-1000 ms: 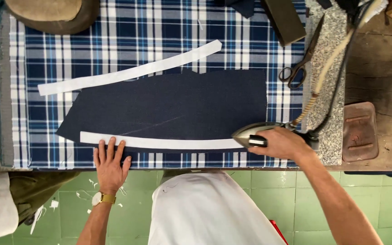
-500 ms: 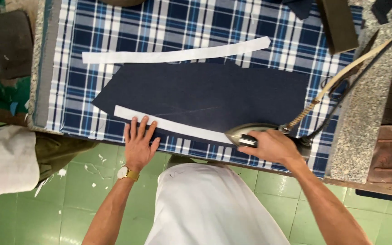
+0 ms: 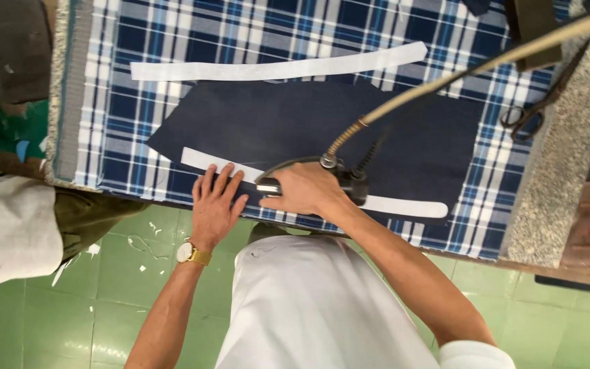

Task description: The person irons a dark blue fabric piece on a plaid-covered worktable. They cut white strips with scissors, place them on the fabric, and repeatedly iron over the strips to adhere them, occasionally using a small block to press the fabric.

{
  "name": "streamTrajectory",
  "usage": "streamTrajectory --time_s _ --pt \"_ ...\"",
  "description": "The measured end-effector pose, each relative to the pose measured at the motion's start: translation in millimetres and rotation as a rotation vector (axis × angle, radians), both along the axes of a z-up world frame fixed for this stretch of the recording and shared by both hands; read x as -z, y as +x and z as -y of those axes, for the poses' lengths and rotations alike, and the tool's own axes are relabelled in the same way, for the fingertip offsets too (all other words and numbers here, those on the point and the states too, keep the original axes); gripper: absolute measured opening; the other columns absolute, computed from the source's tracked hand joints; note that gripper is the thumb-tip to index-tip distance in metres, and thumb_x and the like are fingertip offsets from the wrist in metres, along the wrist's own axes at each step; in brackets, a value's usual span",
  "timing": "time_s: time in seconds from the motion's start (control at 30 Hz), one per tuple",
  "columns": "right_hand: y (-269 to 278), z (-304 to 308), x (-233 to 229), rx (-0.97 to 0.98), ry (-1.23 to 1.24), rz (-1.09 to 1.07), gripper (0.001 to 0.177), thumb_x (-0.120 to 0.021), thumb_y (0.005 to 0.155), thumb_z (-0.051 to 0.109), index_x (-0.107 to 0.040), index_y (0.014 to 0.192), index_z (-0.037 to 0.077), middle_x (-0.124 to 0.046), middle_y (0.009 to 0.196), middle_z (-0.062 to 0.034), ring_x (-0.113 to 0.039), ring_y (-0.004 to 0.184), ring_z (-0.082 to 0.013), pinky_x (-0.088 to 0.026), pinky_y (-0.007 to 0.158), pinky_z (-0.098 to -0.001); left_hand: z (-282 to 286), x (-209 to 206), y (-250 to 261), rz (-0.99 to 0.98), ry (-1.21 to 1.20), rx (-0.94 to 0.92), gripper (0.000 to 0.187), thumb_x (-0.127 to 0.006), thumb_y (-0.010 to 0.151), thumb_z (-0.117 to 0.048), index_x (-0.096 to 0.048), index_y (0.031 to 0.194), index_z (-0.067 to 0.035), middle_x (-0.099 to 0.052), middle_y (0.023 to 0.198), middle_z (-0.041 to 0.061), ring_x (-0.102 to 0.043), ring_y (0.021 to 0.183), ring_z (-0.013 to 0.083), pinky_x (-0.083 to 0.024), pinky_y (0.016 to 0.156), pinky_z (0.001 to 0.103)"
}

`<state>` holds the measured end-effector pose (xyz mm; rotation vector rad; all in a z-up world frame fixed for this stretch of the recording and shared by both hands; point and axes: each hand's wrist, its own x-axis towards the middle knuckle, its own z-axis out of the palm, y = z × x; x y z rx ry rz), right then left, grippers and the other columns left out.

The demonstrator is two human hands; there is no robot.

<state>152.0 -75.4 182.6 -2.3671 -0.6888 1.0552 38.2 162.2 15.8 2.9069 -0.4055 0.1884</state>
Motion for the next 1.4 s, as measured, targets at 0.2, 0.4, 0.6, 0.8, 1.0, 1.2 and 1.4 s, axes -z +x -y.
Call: streamTrajectory --time_s 0.2,0.4,0.6,0.8,1.0,1.2,1.4 --pt "-5.7 11.2 4.5 0.012 0.048 0.035 0.072 -0.062 0.081 0.072 -0.075 0.101 0.003 -0.075 0.085 -0.0195 -0.075 0.085 -0.0398 -0.06 0.073 -0.0491 0.6 7.9 -2.7 0.003 0.043 0.005 0.054 -0.05 0.102 -0.05 -0.056 0.149 -0.023 -0.048 0.158 0.005 -0.036 0.148 0.0359 -0.025 0.119 0.053" --pt "-18.0 27.6 40.1 0.073 0.109 0.019 0.07 -0.059 0.087 0.066 -0.075 0.102 0.0 -0.075 0.082 -0.0187 -0.074 0.076 -0.0351 -0.06 0.066 -0.0455 5.8 7.6 -4.8 0.056 0.067 0.028 0.055 -0.048 0.104 -0.047 -0.053 0.152 -0.02 -0.046 0.159 0.006 -0.036 0.148 0.0372 -0.024 0.119 0.052" --pt "-29.5 104.0 -27.9 0.109 -0.084 -0.138 0.06 -0.06 0.095 0.053 -0.07 0.121 0.0 -0.074 0.107 -0.0253 -0.072 0.105 -0.0388 -0.058 0.088 -0.0496 3.3 17.6 -5.2 0.073 0.048 0.041 0.056 -0.047 0.105 -0.049 -0.054 0.152 -0.02 -0.047 0.159 0.007 -0.035 0.148 0.0379 -0.022 0.119 0.054" --pt "-52.3 210.9 -16.8 0.249 -0.268 -0.205 0.064 -0.062 0.093 0.057 -0.07 0.124 0.002 -0.073 0.117 -0.0232 -0.069 0.115 -0.0383 -0.054 0.099 -0.0484 8.0 13.0 -5.2 0.081 0.033 0.043 0.053 -0.049 0.106 -0.044 -0.055 0.152 -0.018 -0.046 0.16 0.008 -0.034 0.148 0.039 -0.022 0.118 0.054" --pt "-51.2 274.7 -30.4 0.434 -0.401 -0.166 0.049 -0.07 0.086 0.051 -0.078 0.093 0.003 -0.08 0.091 -0.019 -0.075 0.095 -0.0381 -0.055 0.082 -0.0452 9.0 11.4 -4.4 0.094 0.059 0.008 0.05 -0.055 0.102 -0.044 -0.06 0.145 -0.02 -0.052 0.155 0.006 -0.039 0.147 0.0364 -0.024 0.12 0.053" --pt "-62.2 290.6 2.5 0.466 -0.579 -0.208 0.067 -0.065 0.084 0.059 -0.066 0.137 0.018 -0.081 0.116 -0.0057 -0.078 0.087 -0.0273 -0.054 0.071 -0.0374 8.2 -0.9 -4.5 0.034 0.015 -0.001 0.052 -0.042 0.106 -0.046 -0.054 0.15 -0.02 -0.047 0.159 0.003 -0.035 0.15 0.0336 -0.028 0.119 0.052" --pt "-61.6 233.8 14.2 0.334 -0.553 -0.175 0.087 -0.056 0.081 0.07 -0.049 0.15 0.017 -0.055 0.046 -0.0086 -0.058 0.047 -0.0194 -0.048 0.057 -0.0333 6.3 -5.9 -5.7 0.066 0.002 -0.001 0.053 -0.037 0.108 -0.047 -0.053 0.151 -0.021 -0.046 0.16 0.002 -0.034 0.151 0.0326 -0.028 0.12 0.049"
